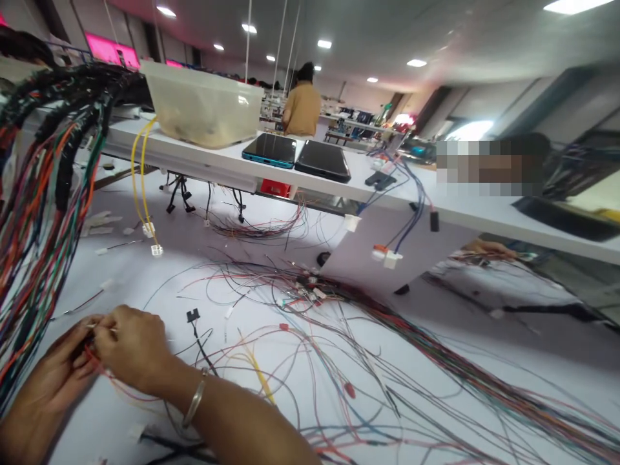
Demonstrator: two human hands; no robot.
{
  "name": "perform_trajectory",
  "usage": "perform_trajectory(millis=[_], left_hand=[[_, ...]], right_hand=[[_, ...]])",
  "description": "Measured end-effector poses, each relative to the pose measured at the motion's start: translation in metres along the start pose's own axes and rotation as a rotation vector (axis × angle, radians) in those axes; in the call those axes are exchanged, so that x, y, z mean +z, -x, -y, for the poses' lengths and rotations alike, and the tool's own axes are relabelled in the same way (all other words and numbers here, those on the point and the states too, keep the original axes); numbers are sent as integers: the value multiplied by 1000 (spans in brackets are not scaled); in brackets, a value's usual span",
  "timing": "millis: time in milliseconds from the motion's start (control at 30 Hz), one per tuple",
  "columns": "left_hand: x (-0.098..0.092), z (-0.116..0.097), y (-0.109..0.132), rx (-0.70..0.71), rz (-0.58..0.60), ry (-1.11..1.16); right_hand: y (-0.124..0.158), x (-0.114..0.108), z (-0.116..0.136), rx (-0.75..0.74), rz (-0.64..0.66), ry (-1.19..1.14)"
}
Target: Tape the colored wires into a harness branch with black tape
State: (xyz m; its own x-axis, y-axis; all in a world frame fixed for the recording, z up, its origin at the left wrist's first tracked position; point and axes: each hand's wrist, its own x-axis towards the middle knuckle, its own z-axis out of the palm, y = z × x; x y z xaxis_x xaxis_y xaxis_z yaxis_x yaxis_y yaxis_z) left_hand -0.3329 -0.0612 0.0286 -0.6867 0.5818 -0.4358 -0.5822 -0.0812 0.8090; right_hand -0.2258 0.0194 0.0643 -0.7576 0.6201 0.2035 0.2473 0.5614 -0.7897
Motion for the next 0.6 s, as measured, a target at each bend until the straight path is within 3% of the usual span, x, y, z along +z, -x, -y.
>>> perform_trajectory(millis=[67, 200, 433, 600], left_hand=[[1, 1, 0, 20, 24, 2], [7, 5, 2, 41, 183, 82], [4, 8, -1, 88, 133, 44], [1, 4, 7, 38, 102, 41]], right_hand=[[0, 1, -10, 74, -33, -139], [4, -1, -17, 103, -69, -322], [9, -2, -15, 33, -4, -416], [1, -18, -14, 37, -82, -345]])
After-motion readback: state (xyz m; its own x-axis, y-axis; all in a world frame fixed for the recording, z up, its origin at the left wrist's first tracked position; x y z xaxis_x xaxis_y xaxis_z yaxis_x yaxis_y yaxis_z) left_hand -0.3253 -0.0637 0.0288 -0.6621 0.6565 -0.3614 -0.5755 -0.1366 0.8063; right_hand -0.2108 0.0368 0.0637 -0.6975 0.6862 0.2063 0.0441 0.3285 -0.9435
